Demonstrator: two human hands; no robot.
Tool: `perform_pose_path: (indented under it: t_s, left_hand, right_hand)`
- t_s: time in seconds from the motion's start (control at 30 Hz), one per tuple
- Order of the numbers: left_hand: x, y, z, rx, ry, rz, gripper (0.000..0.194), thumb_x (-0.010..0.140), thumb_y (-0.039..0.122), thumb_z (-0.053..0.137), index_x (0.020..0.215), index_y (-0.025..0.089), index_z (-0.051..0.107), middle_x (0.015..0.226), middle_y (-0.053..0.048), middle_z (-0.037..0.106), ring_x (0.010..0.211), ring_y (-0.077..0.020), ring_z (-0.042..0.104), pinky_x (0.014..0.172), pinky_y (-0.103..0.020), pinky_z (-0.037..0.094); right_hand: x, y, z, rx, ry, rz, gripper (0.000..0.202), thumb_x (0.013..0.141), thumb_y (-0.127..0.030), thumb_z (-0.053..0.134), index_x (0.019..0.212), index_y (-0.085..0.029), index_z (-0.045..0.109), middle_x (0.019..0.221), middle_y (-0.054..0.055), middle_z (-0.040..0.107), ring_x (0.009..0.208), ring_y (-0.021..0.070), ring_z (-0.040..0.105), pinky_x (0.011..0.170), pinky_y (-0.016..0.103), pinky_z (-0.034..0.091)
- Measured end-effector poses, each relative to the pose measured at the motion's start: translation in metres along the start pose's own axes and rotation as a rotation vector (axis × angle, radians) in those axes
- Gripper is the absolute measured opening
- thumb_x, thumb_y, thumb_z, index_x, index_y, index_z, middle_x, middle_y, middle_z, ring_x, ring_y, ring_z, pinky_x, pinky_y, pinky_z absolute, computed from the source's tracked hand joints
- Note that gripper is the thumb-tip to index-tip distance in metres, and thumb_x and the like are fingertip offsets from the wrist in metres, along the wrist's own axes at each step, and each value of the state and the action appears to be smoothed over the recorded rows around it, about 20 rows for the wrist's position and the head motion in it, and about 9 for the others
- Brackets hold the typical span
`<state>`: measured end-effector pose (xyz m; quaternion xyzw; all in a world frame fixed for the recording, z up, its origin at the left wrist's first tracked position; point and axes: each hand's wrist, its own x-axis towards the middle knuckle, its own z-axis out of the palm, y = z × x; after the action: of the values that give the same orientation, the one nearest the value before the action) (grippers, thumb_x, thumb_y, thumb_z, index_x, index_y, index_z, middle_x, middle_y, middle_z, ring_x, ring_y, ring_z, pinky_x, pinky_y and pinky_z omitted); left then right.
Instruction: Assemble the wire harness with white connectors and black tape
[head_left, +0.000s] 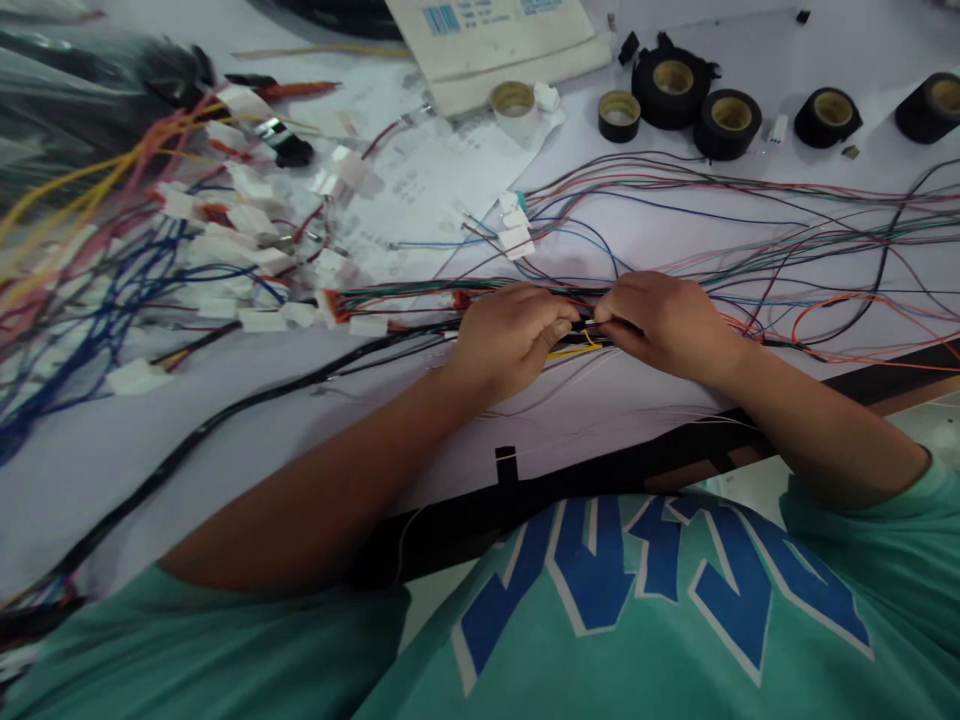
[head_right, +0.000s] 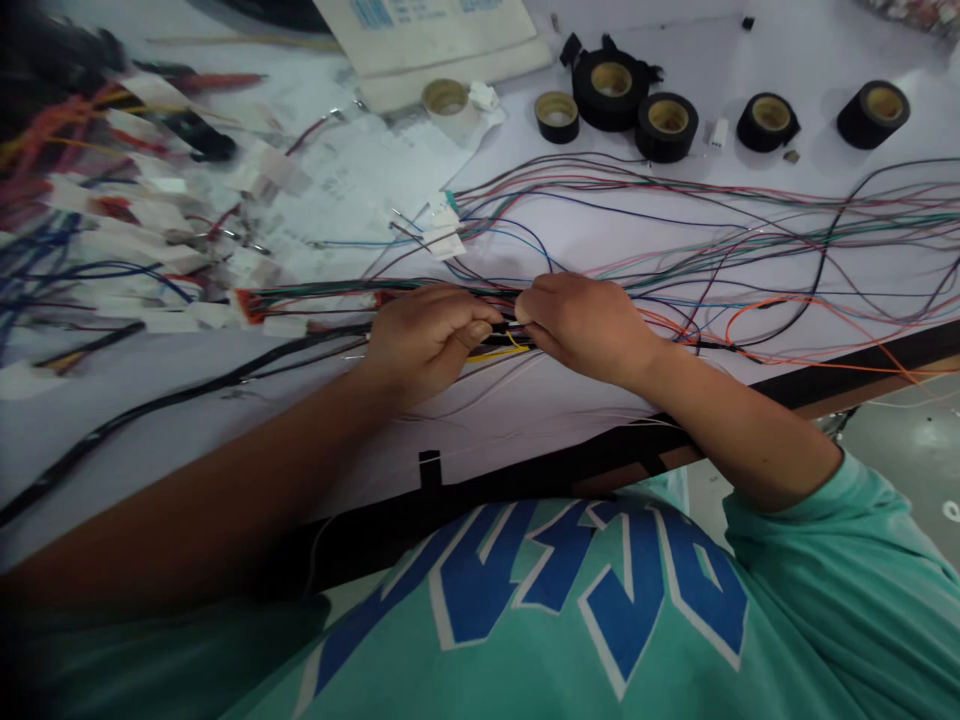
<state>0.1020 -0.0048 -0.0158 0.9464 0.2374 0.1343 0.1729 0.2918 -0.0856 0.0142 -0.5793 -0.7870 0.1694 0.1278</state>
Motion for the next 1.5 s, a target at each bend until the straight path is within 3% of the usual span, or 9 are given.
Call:
perform_pose_path:
  t_s: [0.3, 0.63, 0.97, 1.27, 1.5]
  left_hand:
    - [0.0043, -0.0006, -0.0033, 0.009, -0.083, 0.023, 0.033, 0.09, 0.03, 0.038, 0.09, 0.022, 0.07, 0.081, -0.004, 0.071, 0.083, -0.0209, 0.066, 0.078, -0.034, 0.051]
    - [0.0037, 0.0015, -0.002, 0.002, -0.083, -0.007, 0.035, 0.09, 0.027, 0.036, 0.092, 0.021, 0.07, 0.085, -0.005, 0.073, 0.084, -0.0198, 0.066, 0.076, -0.032, 0.05]
    - [0.0061, 0.0035, -0.0058, 0.012, -0.118, -0.017, 0.036, 0.09, 0.028, 0.036, 0.089, 0.021, 0.071, 0.077, -0.005, 0.071, 0.077, -0.02, 0.065, 0.07, -0.031, 0.049]
    - [0.0084, -0.0003, -0.0071, -0.008, -0.176, -0.015, 0.038, 0.09, 0.031, 0.035, 0.095, 0.022, 0.071, 0.086, -0.004, 0.073, 0.083, -0.0194, 0.066, 0.075, -0.031, 0.049]
    - [0.0082, 0.0036, -0.0078, -0.064, -0.164, -0.081, 0.039, 0.09, 0.03, 0.034, 0.095, 0.02, 0.072, 0.089, -0.005, 0.074, 0.085, -0.0189, 0.066, 0.079, -0.031, 0.05]
  right_hand:
    - [0.0018, 0.002, 0.0068, 0.033, 0.044, -0.003, 0.022, 0.089, -0.018, 0.04, 0.088, -0.016, 0.062, 0.084, 0.005, 0.059, 0.076, 0.0152, 0.049, 0.064, 0.026, 0.031]
    - [0.001, 0.0028, 0.0055, 0.08, 0.022, -0.04, 0.026, 0.082, -0.01, 0.041, 0.094, -0.016, 0.064, 0.092, 0.007, 0.06, 0.082, 0.0174, 0.053, 0.067, 0.027, 0.033]
    - [0.0018, 0.0003, 0.0022, 0.057, -0.019, -0.007, 0.024, 0.088, -0.015, 0.042, 0.095, -0.016, 0.065, 0.09, 0.006, 0.061, 0.081, 0.0168, 0.052, 0.066, 0.026, 0.031]
    - [0.0035, -0.0023, 0.0027, 0.06, -0.061, 0.02, 0.029, 0.087, -0.01, 0.04, 0.099, -0.016, 0.066, 0.096, 0.008, 0.062, 0.085, 0.0173, 0.054, 0.066, 0.026, 0.032]
    - [0.0018, 0.0, 0.0022, 0.006, -0.032, -0.023, 0.02, 0.09, -0.017, 0.048, 0.097, -0.018, 0.066, 0.092, 0.006, 0.062, 0.084, 0.0164, 0.054, 0.066, 0.026, 0.031]
